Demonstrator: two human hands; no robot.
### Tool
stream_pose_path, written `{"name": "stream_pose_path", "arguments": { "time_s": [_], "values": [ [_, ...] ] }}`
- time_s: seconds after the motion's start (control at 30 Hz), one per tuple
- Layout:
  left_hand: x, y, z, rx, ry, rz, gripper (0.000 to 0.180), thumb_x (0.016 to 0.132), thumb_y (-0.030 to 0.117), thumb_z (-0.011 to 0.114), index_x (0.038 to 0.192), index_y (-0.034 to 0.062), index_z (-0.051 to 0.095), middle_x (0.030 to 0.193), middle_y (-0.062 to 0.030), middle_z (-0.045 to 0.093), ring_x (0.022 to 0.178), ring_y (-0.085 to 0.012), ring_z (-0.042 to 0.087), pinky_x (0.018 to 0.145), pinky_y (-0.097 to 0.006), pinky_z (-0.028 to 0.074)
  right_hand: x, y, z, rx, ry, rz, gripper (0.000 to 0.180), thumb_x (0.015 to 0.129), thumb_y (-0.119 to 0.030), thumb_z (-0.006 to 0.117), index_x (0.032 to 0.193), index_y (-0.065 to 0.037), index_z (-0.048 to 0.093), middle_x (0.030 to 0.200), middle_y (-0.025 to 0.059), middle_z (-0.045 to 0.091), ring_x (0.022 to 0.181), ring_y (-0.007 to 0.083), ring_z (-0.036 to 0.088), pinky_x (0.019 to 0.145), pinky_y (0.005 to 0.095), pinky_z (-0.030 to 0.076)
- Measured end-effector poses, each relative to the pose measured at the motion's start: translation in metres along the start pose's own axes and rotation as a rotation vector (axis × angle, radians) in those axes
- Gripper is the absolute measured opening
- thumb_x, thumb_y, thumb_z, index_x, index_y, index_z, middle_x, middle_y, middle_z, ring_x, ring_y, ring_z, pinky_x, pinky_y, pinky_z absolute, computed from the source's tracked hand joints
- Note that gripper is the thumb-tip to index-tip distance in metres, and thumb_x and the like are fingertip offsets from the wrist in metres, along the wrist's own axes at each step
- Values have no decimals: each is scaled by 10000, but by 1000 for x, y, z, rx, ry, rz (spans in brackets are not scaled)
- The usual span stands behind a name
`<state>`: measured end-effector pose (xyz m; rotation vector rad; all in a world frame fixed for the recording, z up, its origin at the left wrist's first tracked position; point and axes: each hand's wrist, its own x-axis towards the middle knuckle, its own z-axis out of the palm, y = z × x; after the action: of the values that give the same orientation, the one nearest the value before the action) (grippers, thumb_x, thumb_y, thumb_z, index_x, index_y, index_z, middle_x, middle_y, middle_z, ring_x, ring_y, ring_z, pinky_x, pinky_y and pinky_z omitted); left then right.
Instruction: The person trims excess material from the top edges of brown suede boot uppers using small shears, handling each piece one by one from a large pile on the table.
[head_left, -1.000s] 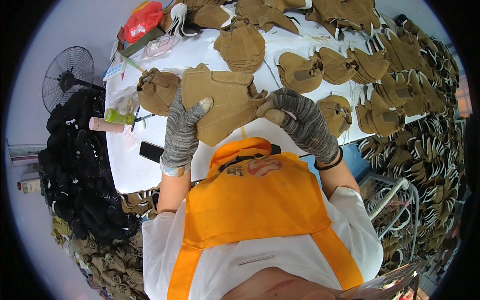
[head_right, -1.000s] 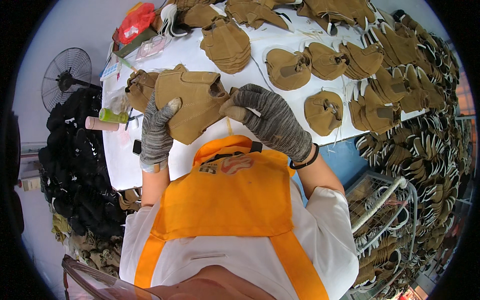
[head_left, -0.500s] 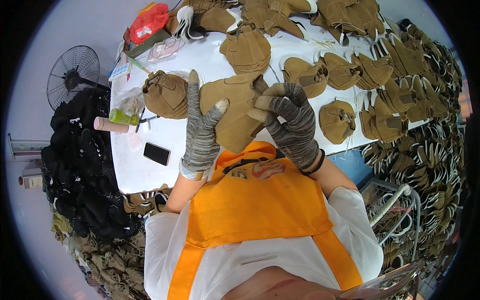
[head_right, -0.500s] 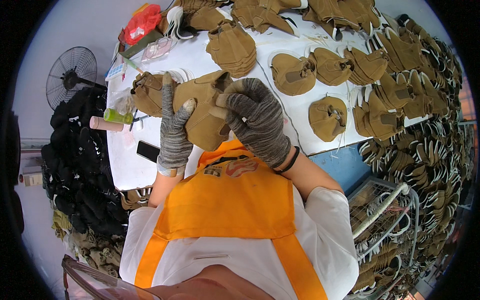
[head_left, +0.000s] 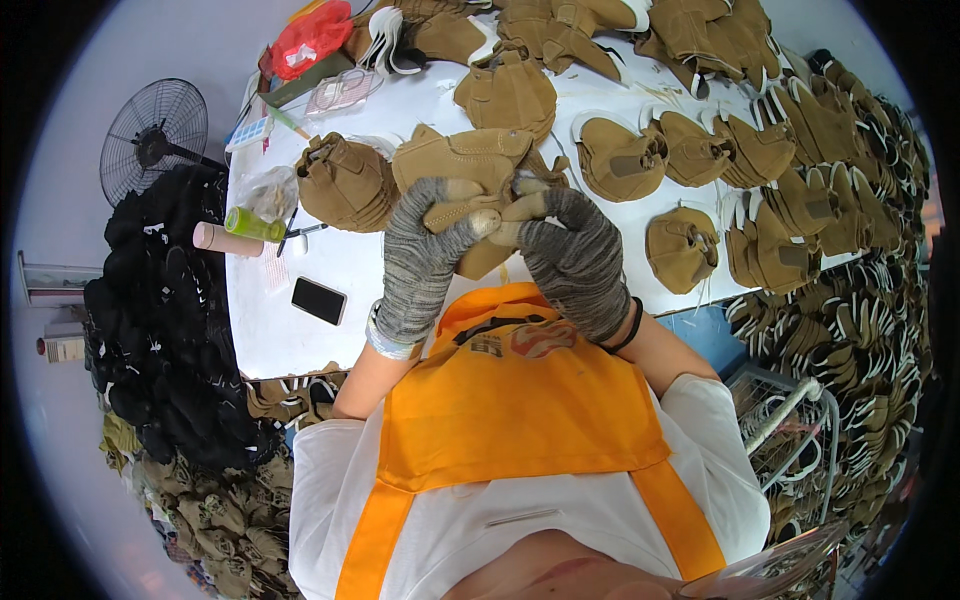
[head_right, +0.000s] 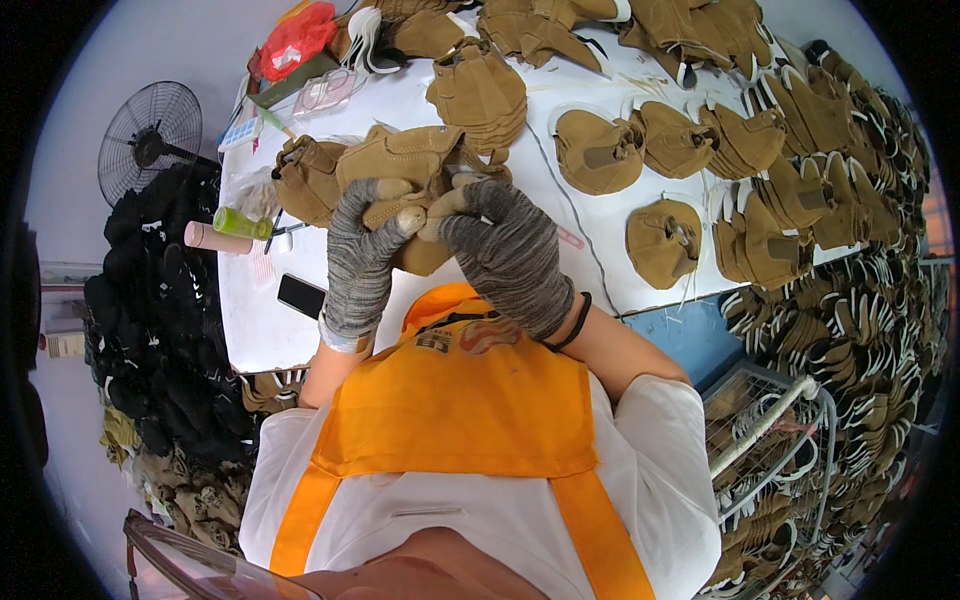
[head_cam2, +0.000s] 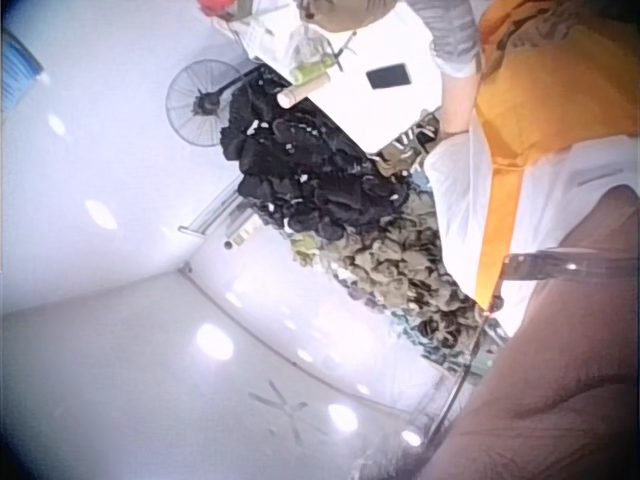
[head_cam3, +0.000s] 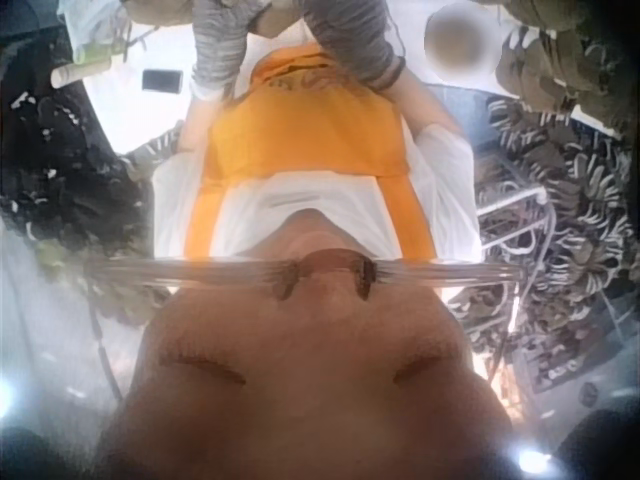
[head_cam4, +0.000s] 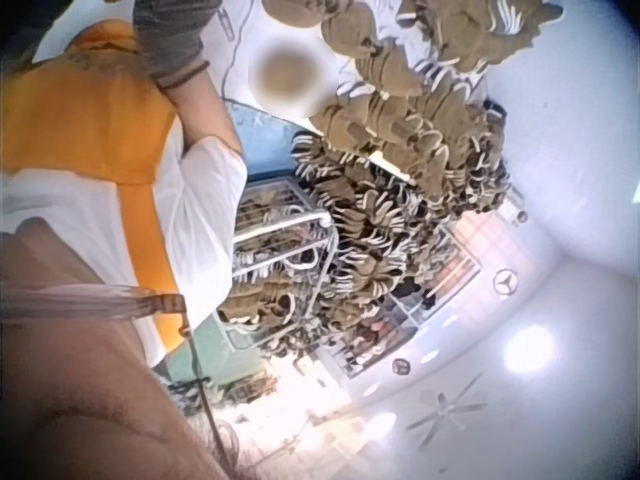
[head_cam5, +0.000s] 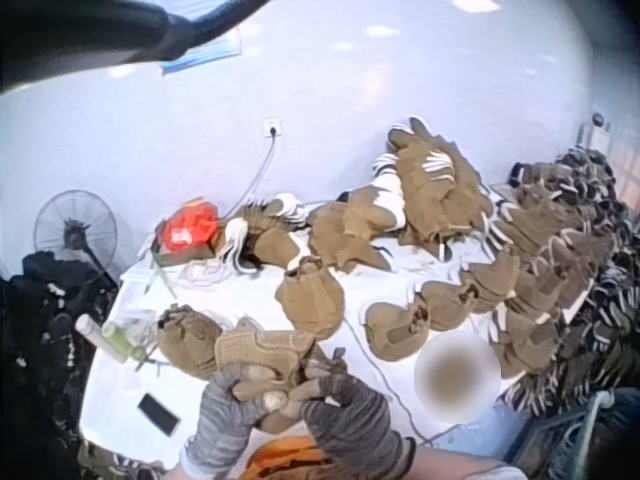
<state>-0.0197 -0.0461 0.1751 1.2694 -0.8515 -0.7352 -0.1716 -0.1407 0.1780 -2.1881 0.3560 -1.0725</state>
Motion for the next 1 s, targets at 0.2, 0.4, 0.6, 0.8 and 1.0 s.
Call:
{"name": "stream_pose_path", "arguments": {
  "time_s": [0.2,0.4,0.6,0.8,1.0],
  "values": [
    [4,8,-3,90,-44,-69,316,797,195,771,1061,49,679,994,-59,677,904,-133,623,800,-265,505,-3,3,2,154,103,35,129,757,-32,702,851,-117,726,897,69,657,868,270,627,886,339,498],
    [-1,7,1,282,66,138,215,789,130,766,974,41,700,951,-66,678,862,-171,632,765,-296,512,14,-6,-14,111,127,107,138,775,-91,725,912,-107,715,920,99,652,854,270,635,793,356,512],
    [-1,3,2,609,80,394,226,736,88,777,934,34,682,906,-104,654,839,-270,628,776,-336,503,15,5,-23,-256,124,-48,186,757,-191,745,894,-72,700,790,93,626,719,286,598,671,386,457],
    [3,9,6,799,-33,505,201,759,48,702,959,44,680,942,-142,650,867,-321,624,786,-382,500,18,4,-33,-458,-48,-106,160,757,-199,721,848,-72,689,763,93,619,713,282,591,684,395,449],
    [3,12,6,897,-102,443,210,761,40,680,970,41,677,943,-154,644,874,-335,618,784,-390,505,17,13,-41,-510,-210,-129,185,775,-245,702,835,-71,684,774,96,624,732,283,592,718,400,458]
  ]
}}
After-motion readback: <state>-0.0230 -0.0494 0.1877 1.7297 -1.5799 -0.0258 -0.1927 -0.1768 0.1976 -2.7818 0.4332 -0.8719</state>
